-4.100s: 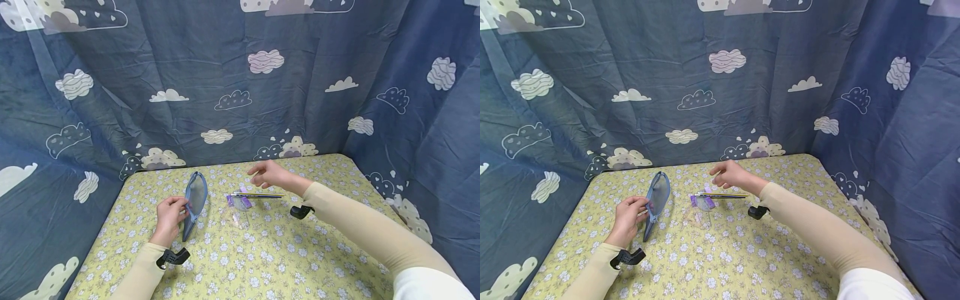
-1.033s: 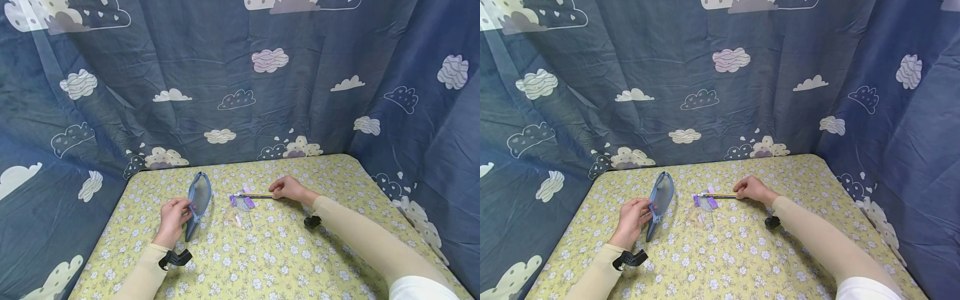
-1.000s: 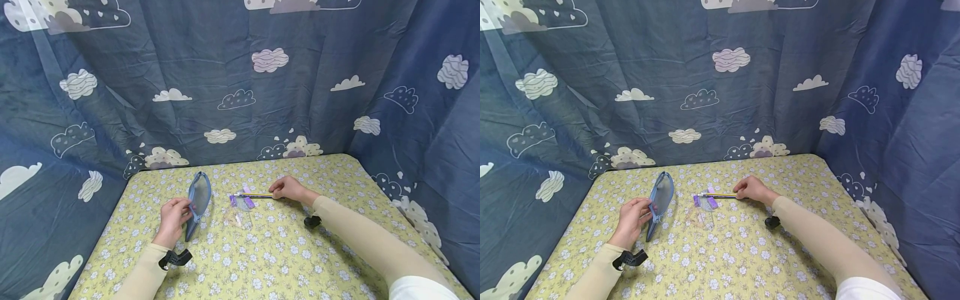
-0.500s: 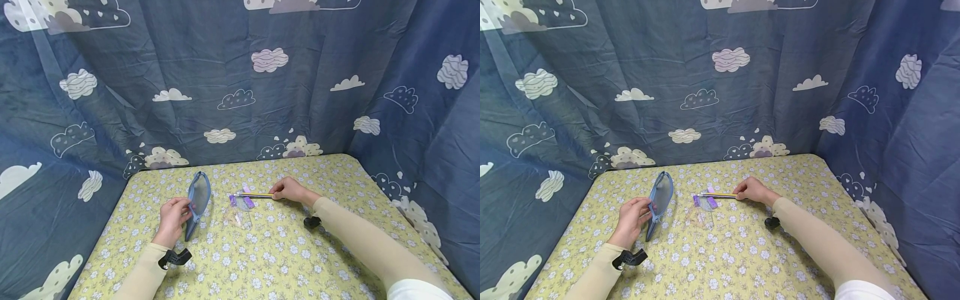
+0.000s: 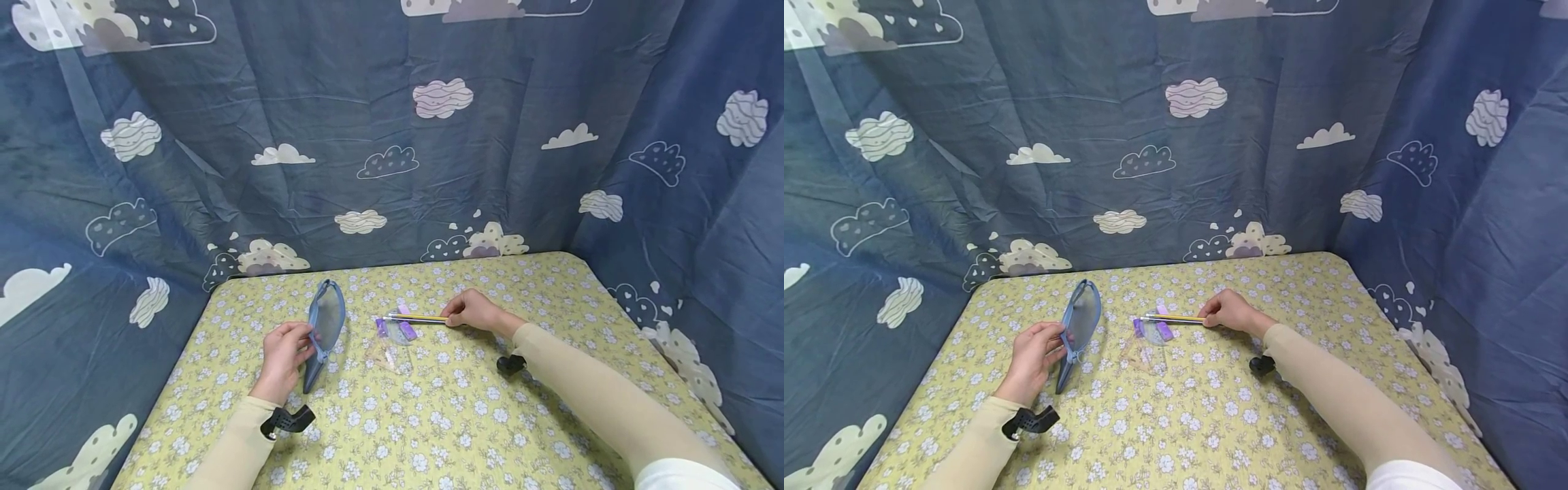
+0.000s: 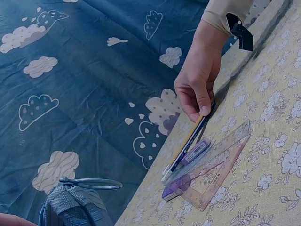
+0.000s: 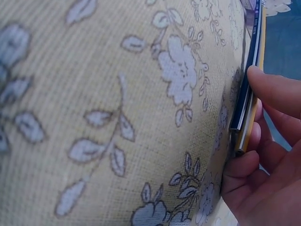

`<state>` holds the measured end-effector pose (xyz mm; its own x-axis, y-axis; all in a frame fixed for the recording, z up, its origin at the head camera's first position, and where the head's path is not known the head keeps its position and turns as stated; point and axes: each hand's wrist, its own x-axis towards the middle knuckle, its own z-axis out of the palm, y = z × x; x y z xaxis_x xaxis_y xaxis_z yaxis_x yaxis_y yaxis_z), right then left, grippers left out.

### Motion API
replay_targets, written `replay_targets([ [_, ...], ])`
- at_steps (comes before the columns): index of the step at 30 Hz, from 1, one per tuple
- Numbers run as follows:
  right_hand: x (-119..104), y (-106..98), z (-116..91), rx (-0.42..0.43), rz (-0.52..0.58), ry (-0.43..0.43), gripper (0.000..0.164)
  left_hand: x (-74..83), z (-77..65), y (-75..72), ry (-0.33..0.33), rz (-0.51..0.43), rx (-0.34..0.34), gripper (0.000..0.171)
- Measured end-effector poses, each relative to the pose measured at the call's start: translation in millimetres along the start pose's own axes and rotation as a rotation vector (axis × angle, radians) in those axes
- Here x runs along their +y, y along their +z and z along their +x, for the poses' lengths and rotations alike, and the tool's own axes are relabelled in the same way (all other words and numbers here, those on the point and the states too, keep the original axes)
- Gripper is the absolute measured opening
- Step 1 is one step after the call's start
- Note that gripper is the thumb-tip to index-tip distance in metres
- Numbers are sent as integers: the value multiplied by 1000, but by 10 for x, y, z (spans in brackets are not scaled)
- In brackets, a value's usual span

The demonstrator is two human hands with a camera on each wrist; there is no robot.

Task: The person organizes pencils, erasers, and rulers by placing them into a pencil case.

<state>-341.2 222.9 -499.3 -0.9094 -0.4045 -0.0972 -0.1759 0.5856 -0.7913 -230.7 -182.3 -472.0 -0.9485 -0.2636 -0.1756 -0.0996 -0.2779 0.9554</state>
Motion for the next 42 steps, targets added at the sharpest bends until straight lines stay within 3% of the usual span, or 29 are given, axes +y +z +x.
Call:
replay_targets([
  [9, -23, -2, -10, 6, -4, 3, 9, 22, 0, 5, 9, -3, -12, 6],
  [18, -52, -61, -49, 13, -43, -73, 12, 30, -24, 17, 21, -14, -9, 2],
  [28, -161, -70, -128, 33, -39, -74, 15, 15, -31, 34, 44, -20, 13, 8],
  [42, -322, -65, -217, 46, 45, -51, 21, -13, -46, 58, 50, -40, 30, 12],
])
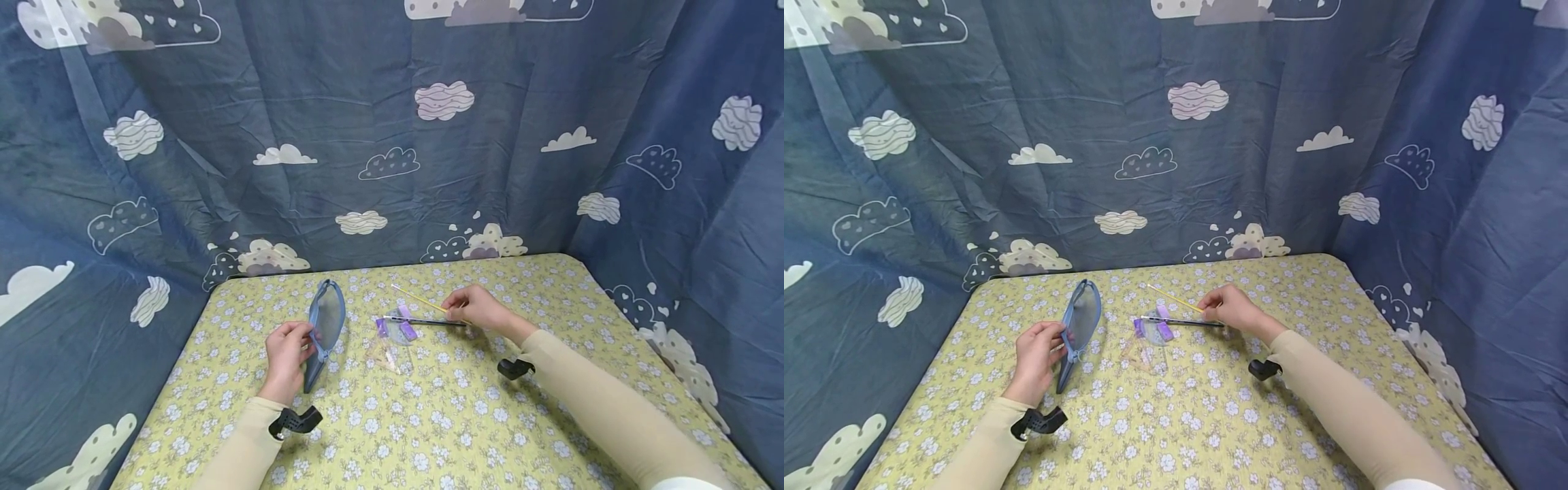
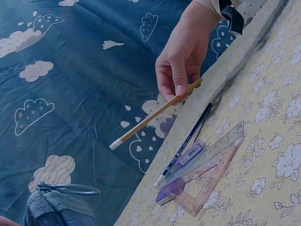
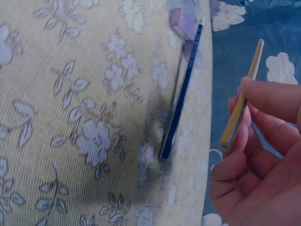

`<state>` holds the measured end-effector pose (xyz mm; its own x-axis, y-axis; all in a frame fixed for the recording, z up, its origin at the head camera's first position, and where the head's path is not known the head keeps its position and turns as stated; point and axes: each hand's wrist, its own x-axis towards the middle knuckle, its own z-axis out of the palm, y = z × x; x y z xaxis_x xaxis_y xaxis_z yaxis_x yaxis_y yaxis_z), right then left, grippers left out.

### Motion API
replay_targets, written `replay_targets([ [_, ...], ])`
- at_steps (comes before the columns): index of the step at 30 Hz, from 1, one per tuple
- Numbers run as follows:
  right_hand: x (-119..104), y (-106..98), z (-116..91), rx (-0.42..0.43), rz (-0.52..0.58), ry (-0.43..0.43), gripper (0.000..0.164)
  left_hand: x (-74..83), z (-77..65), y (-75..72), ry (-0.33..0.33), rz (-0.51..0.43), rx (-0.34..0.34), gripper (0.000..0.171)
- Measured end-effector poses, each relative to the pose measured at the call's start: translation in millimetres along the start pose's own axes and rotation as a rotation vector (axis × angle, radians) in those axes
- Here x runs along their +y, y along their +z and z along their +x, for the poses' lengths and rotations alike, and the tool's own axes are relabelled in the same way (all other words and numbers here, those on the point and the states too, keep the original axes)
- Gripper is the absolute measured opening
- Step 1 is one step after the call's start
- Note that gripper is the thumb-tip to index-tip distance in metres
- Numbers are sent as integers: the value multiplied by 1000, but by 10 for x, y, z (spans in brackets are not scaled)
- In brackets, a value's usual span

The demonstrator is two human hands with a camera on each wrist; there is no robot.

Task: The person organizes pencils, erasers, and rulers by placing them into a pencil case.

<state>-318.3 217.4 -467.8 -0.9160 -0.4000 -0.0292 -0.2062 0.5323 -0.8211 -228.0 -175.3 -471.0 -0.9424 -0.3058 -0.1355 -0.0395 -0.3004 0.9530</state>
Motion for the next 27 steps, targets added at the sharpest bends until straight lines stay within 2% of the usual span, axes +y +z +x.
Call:
replay_targets([
  [3, -104, 8, -52, 5, 34, 2, 19, 72, -54, 18, -2, 8, -4, 11],
  [6, -105, 24, -60, 20, 50, 2, 19, 61, -59, 22, 16, 18, 3, 12],
  [10, -57, 55, -33, 47, 63, 7, 22, -25, -2, 15, 30, 9, 19, 13],
  [20, -200, 129, -69, 70, 180, 3, 27, -81, 31, 30, 24, -32, 36, 11],
  [27, -217, 196, -90, 79, 243, 13, 28, -119, 41, 18, 37, -38, 39, 10],
])
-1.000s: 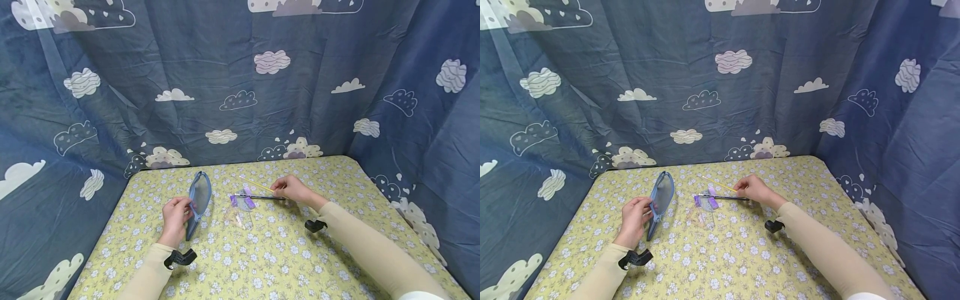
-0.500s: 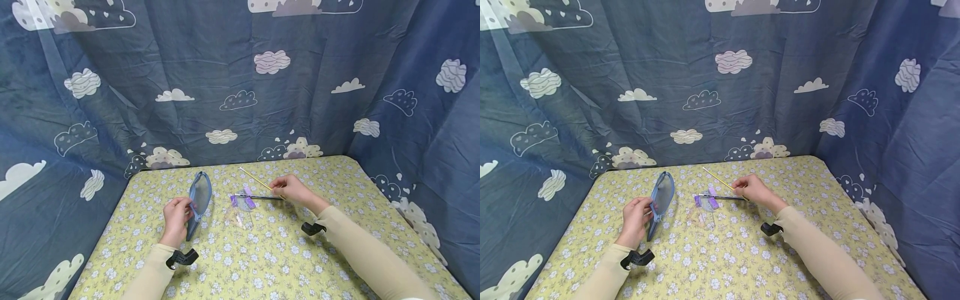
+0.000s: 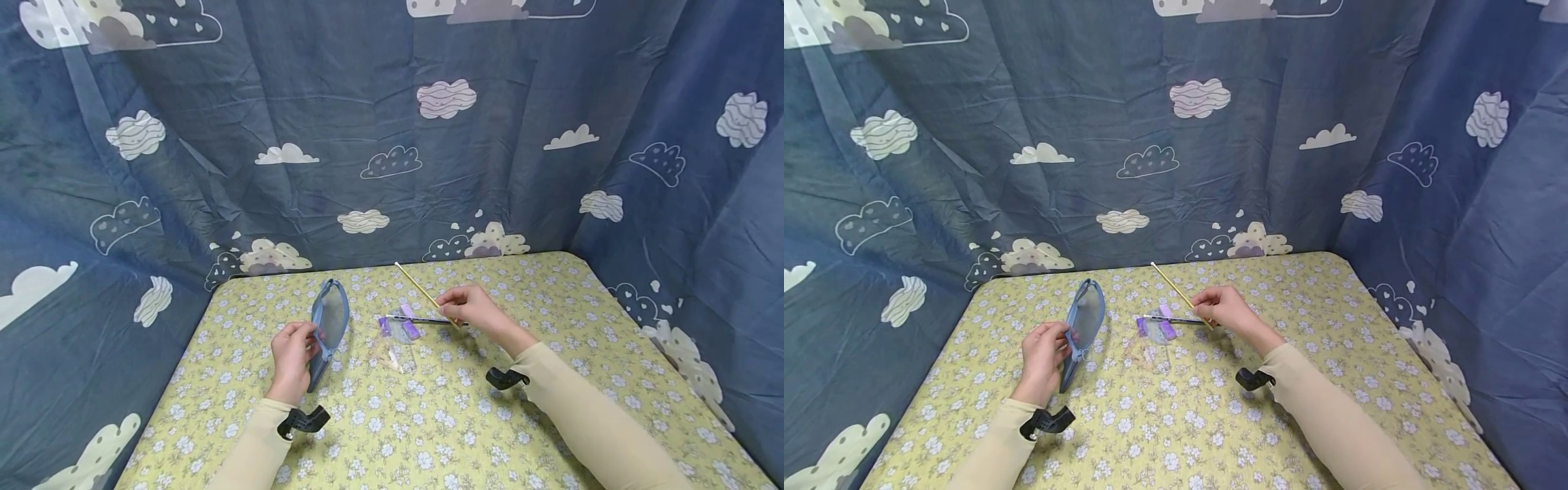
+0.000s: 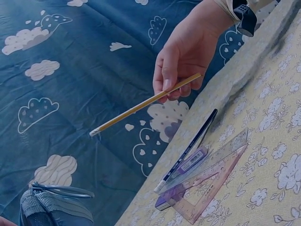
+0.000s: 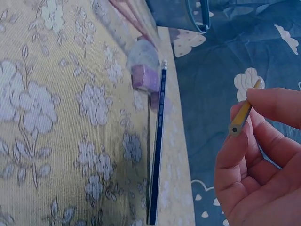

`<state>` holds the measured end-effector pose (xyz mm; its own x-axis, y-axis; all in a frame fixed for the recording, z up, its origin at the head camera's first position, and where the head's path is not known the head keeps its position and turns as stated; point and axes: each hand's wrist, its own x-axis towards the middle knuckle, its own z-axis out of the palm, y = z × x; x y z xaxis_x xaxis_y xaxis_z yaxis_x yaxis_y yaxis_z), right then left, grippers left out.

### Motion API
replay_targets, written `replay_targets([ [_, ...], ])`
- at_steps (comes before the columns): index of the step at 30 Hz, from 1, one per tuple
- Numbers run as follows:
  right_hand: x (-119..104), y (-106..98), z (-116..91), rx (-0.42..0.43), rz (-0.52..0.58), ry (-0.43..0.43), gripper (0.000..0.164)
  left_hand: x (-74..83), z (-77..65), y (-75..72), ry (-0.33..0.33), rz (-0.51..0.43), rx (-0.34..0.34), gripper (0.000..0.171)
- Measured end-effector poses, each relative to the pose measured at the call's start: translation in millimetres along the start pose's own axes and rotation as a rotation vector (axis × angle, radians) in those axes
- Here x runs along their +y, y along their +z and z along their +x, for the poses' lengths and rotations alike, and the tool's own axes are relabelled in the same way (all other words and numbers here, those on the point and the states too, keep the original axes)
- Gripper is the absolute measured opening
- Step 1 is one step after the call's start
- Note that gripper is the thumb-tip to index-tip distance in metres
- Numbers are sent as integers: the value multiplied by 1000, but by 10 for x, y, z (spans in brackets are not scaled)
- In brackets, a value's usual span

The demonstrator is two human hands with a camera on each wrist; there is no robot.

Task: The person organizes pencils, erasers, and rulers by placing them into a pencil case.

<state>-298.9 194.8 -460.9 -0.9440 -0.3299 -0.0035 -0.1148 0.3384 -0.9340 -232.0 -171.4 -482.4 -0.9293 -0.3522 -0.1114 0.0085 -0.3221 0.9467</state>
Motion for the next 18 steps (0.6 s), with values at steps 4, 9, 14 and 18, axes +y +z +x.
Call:
replay_targets([
  [4, 10, 47, -11, 4, 22, 3, 27, -2, 0, 5, 5, 8, 2, 10],
  [9, -5, 125, -16, 5, 50, -4, 27, 1, -4, 13, 11, 4, 5, 10],
  [14, -51, 193, -31, -3, 90, 15, 29, -6, 0, 17, 6, -7, 0, 12],
  [18, -86, 249, -42, -20, 123, 28, 29, -16, 2, 10, 2, -12, -1, 12],
])
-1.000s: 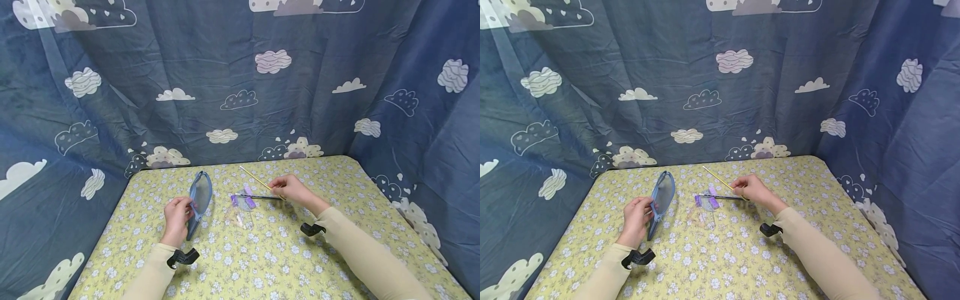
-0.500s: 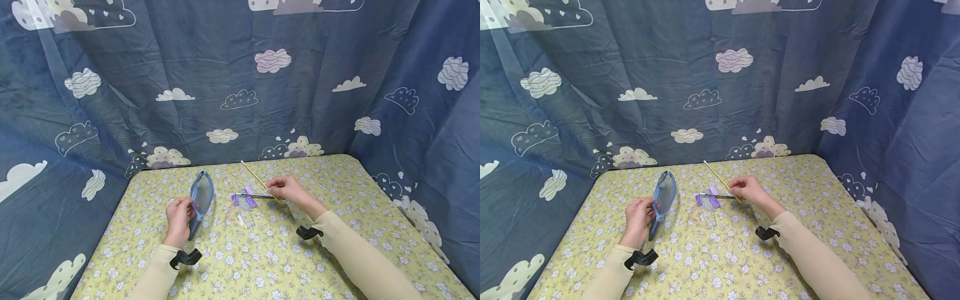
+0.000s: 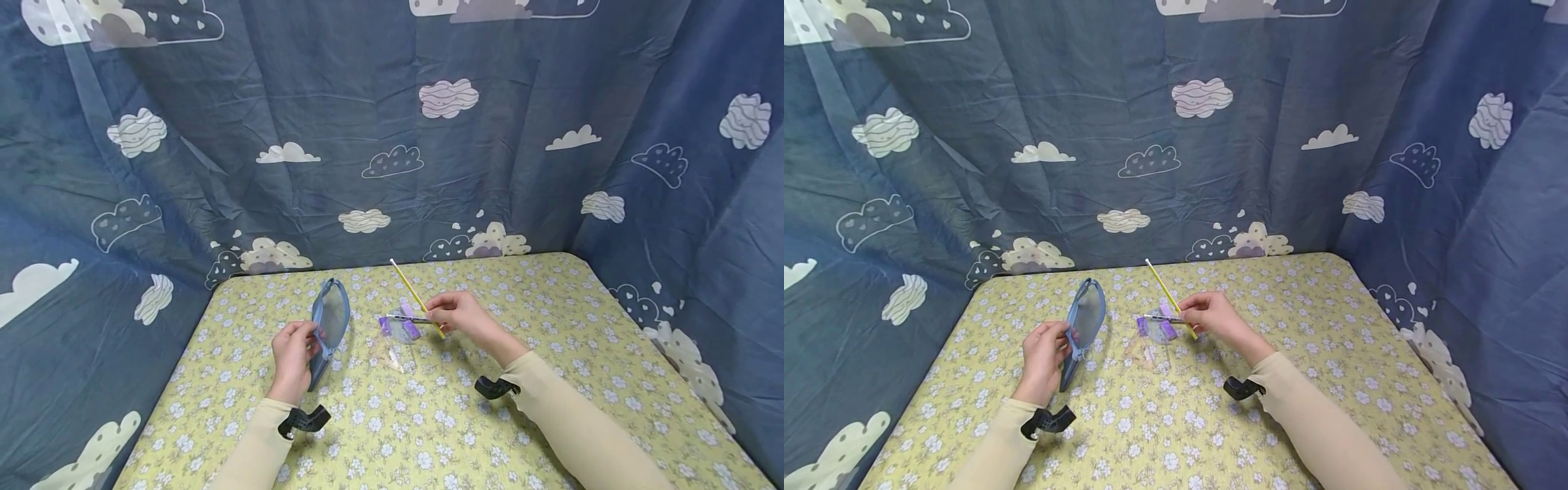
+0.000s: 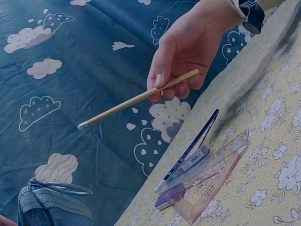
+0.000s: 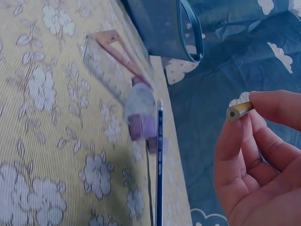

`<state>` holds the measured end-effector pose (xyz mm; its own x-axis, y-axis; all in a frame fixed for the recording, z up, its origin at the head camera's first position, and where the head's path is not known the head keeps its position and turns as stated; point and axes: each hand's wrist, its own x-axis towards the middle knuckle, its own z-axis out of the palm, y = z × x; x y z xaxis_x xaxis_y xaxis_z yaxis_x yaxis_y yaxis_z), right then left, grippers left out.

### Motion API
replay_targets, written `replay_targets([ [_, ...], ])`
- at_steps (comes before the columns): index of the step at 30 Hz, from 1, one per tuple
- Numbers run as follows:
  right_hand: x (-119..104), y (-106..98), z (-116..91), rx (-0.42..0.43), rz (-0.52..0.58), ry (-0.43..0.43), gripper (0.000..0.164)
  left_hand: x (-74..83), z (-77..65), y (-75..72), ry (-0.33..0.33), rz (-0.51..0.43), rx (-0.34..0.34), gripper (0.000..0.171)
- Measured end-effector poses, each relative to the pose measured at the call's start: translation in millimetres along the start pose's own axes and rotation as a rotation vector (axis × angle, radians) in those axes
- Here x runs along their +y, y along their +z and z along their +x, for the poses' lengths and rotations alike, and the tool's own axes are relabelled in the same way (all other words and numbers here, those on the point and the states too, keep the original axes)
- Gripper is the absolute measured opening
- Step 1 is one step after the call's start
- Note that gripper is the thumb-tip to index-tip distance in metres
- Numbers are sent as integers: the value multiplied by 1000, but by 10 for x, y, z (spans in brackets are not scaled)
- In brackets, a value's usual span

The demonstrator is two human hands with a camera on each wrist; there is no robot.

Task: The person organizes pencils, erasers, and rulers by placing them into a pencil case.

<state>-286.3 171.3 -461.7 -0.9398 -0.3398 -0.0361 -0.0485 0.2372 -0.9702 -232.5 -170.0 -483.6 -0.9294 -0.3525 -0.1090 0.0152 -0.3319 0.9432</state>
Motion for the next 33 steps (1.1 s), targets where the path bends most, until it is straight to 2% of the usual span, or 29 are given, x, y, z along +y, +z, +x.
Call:
replay_targets([
  [16, -94, 221, 3, -59, 43, 9, 24, 6, -38, 11, -4, 8, -9, 13],
  [23, -137, 320, 32, -88, 66, 33, 37, 83, -69, -17, -21, 14, -32, 13],
  [28, -219, 390, 27, -104, 103, 49, 30, 125, -77, 3, -27, 25, -28, 8],
  [33, -261, 472, 38, -114, 126, 59, 26, 131, -83, 20, -23, 34, -36, 11],
])
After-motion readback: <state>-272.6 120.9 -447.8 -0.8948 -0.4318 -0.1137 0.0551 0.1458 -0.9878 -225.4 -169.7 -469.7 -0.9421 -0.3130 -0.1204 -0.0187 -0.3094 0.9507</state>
